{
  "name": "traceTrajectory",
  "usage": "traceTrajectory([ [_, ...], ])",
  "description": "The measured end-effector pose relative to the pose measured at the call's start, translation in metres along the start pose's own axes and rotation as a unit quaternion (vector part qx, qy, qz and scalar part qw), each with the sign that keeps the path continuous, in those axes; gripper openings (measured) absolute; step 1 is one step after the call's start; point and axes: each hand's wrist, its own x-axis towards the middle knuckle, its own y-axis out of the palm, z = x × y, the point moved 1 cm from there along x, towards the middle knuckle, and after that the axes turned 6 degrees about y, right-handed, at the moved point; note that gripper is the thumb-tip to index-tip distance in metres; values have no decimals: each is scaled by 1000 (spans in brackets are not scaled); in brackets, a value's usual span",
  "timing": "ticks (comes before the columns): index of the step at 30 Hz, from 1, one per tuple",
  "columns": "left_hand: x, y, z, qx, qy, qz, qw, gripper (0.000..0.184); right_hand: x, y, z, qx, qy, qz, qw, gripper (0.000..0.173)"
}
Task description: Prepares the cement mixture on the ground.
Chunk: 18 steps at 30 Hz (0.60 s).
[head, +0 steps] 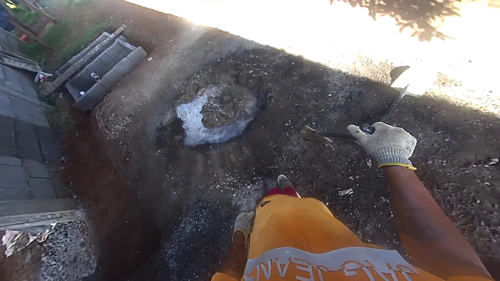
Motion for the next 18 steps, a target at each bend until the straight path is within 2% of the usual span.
traceTrajectory([
  [18,3,6,2,-31,-7,-4,999,38,12,3,14,-13,-13,-2,1000,92],
])
